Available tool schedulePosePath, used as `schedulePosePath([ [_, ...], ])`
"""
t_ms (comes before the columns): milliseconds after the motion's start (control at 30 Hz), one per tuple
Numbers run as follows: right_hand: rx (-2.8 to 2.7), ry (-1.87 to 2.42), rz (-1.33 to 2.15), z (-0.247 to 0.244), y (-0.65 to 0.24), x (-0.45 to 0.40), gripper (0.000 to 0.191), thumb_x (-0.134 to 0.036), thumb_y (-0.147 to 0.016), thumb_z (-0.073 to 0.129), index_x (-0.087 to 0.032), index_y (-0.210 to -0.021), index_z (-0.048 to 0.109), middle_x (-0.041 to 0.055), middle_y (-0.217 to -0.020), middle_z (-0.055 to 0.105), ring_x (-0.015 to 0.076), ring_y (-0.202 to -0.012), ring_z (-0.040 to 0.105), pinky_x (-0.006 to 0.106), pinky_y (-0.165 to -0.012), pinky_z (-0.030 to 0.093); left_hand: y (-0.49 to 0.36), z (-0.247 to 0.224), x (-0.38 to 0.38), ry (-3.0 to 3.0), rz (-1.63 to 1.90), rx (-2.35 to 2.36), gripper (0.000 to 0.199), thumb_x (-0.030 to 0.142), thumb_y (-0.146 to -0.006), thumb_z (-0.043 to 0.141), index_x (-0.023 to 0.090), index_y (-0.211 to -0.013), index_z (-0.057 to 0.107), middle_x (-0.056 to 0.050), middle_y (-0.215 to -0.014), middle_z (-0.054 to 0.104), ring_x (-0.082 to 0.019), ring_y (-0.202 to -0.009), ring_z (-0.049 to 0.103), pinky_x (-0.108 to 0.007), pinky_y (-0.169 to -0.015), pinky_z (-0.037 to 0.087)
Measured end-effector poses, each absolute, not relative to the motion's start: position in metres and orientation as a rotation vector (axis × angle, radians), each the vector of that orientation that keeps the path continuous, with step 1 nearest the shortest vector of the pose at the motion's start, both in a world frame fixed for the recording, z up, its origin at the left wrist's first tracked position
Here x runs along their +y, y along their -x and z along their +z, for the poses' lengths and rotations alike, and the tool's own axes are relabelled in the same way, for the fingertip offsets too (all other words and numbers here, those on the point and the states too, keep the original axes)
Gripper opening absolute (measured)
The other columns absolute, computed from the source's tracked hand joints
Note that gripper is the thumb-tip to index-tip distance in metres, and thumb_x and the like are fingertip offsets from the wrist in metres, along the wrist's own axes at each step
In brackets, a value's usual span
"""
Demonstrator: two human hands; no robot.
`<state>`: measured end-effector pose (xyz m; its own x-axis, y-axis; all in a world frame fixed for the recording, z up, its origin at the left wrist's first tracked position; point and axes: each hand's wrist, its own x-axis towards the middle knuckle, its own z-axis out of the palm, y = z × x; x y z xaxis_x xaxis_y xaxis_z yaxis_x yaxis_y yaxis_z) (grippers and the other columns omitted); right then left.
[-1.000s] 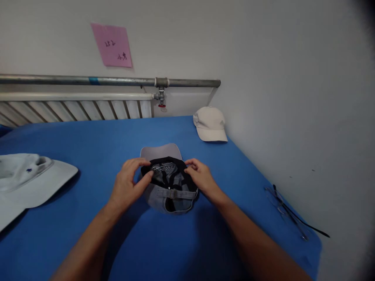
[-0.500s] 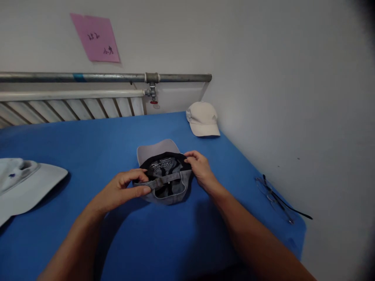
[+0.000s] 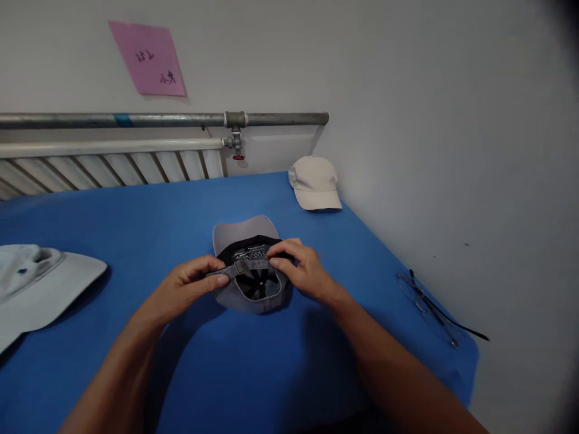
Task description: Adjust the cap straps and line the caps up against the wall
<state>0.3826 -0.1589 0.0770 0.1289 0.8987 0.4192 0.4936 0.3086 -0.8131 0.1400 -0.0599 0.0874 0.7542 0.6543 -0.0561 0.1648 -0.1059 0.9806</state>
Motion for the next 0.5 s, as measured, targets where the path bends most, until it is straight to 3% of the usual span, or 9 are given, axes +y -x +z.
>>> schedulePosePath([
  [133, -1.471, 1.367, 0.544, 0.079, -0.388, -0.161, 0.016, -0.026, -0.083, 0.056, -0.026, -0.085, 0.072, 0.0014, -0.087, 0.073, 0.0205, -0.092, 0.062, 0.036, -0.088, 0.043, -0.139, 0.085, -0.059, -1.673, 0.474, 0.671, 0.021, 0.041, -0.083, 0.07, 0.02, -0.087, 0.07, 0.001, -0.075, 0.062, -0.011, -0.07, 0.053, -0.023, -0.064, 0.044],
  [333, -1.473, 1.383, 0.785, 0.083, -0.4, -0.16, 0.019, -0.022, -0.073, 0.062, -0.026, -0.086, 0.074, 0.0008, -0.091, 0.071, 0.0201, -0.091, 0.061, 0.034, -0.085, 0.043, -0.139, 0.087, -0.058, -1.697, 0.498, 0.706, 0.023, 0.042, -0.083, 0.068, 0.019, -0.086, 0.069, 0.001, -0.073, 0.06, -0.011, -0.067, 0.051, -0.023, -0.061, 0.042],
  [500, -1.421, 1.385, 0.961, 0.084, -0.401, -0.16, 0.024, -0.014, -0.067, 0.055, -0.022, -0.083, 0.071, -0.0012, -0.077, 0.065, 0.0146, -0.073, 0.056, 0.028, -0.071, 0.042, -0.139, 0.088, -0.059, -1.687, 0.472, 0.681, 0.022, 0.042, -0.083, 0.068, 0.019, -0.085, 0.068, 0.001, -0.073, 0.06, -0.011, -0.068, 0.051, -0.023, -0.063, 0.043],
])
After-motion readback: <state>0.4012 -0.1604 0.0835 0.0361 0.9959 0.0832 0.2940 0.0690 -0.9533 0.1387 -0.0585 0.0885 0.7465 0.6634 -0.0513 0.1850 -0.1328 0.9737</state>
